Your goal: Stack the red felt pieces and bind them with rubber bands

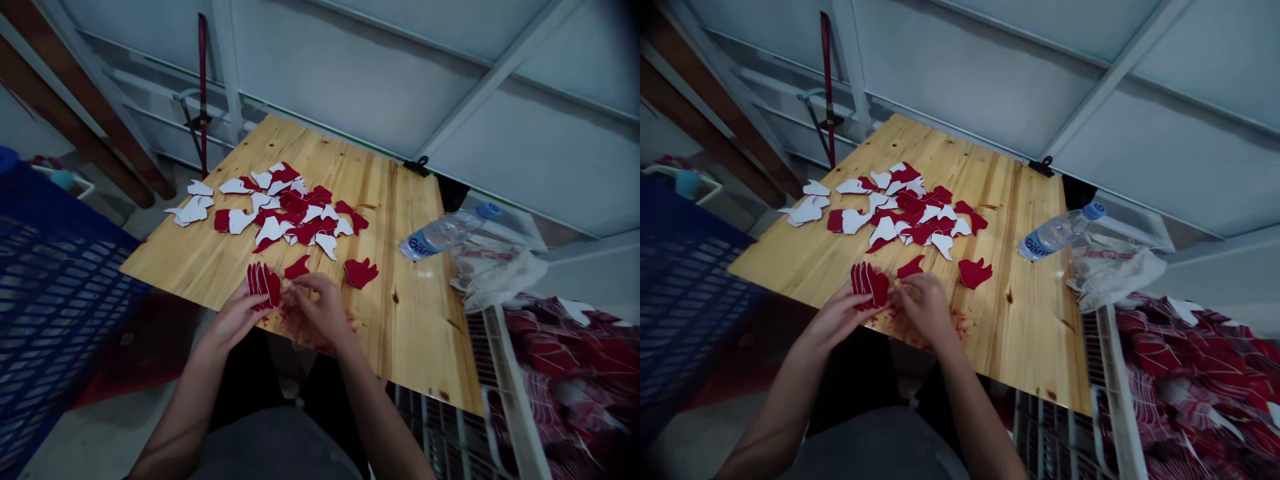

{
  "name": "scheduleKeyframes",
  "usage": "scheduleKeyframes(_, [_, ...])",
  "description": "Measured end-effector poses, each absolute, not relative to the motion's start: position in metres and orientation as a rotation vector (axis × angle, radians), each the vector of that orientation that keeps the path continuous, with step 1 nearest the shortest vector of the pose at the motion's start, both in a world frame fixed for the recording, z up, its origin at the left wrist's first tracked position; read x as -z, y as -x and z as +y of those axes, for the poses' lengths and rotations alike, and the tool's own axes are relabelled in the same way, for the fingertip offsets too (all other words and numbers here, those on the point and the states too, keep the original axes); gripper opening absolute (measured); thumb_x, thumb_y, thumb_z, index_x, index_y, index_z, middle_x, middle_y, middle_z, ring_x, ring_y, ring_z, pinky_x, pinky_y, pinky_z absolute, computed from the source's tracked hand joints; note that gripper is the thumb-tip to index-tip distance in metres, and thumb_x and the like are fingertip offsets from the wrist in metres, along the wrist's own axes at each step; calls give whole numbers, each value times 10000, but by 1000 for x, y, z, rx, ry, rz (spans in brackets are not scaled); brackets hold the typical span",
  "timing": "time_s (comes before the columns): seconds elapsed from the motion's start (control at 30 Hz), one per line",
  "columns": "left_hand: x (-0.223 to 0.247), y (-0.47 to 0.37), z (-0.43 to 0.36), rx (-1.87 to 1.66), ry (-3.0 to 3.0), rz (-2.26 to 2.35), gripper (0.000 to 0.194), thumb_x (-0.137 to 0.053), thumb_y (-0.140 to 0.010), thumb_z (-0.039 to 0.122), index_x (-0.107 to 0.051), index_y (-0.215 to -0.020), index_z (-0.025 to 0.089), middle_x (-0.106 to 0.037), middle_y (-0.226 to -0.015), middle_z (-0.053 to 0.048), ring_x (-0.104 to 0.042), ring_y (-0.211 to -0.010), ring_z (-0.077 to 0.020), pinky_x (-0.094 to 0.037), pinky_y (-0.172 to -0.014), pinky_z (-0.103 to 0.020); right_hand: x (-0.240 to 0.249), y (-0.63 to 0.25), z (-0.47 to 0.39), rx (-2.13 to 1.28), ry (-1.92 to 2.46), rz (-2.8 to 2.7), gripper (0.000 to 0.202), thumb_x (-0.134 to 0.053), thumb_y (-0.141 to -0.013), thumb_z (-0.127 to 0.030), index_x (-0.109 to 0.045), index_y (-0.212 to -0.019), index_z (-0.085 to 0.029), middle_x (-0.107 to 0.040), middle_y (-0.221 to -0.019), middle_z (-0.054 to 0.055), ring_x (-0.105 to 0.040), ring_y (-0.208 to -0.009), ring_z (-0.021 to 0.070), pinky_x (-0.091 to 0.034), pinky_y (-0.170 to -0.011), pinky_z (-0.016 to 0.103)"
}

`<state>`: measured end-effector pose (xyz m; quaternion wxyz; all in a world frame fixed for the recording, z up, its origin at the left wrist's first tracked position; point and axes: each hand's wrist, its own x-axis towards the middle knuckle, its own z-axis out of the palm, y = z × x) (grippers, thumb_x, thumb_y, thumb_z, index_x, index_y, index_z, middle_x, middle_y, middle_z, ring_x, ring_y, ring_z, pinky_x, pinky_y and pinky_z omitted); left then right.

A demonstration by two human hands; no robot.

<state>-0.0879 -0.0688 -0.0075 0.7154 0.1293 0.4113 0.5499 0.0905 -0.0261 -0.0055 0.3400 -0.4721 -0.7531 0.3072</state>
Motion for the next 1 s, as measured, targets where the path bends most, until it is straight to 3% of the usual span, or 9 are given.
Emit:
scheduleKeyframes(0.1, [10,92,-67,-1196,-219,803,486,-620,-740,59,-612,-1213,172,-729,-1113,-96,-690,-1025,-290,-519,-957,-517,12,-94,-4,-462,1533,-2073,258,-736,-805,-339,-726,-973,-143,-693,-951,136,-608,-949,285,-481,-861,416])
scheduleKeyframes(0.2, [12,95,-65,-1197,-173,779,337,-610,-808,118,-638,-1140,164,-729,-1108,-104,-700,-1011,-289,-520,-963,-527,22,-91,7,-389,1655,-2135,328,-794,-730,-363,-708,-953,-139,-664,-971,152,-585,-973,309,-473,-857,430])
scheduleKeyframes(0.4, [17,99,-62,-1242,-242,887,280,-689,-797,115,-660,-1075,139,-753,-1013,-85,-725,-929,-247,-564,-920,-429,32,-91,15,-882,1507,-1663,156,-699,-730,-280,-603,-819,-197,-634,-750,18,-588,-686,188,-476,-651,315])
scheduleKeyframes(0.57, [8,98,-63,-1248,-315,937,364,-764,-749,178,-663,-1098,155,-749,-1032,-56,-712,-962,-254,-584,-878,-394,8,-96,9,-1331,1152,-1541,198,-656,-786,-361,-660,-908,-206,-678,-844,30,-618,-741,169,-494,-667,292])
scheduleKeyframes(0.73, [-5,89,-69,-1248,-413,982,481,-829,-686,247,-662,-1131,172,-724,-1132,-97,-683,-1039,-262,-590,-821,-330,-7,-84,-7,-1240,1044,-1816,153,-602,-862,-249,-713,-964,-221,-696,-920,36,-610,-782,153,-475,-708,293])
scheduleKeyframes(1.0, [-13,80,-78,-1233,-545,999,436,-808,-719,261,-664,-1120,171,-726,-1102,-76,-686,-991,-232,-586,-766,-284,-6,-80,-24,-1150,985,-1724,169,-594,-878,-205,-717,-985,-247,-635,-995,51,-601,-866,160,-474,-688,277])
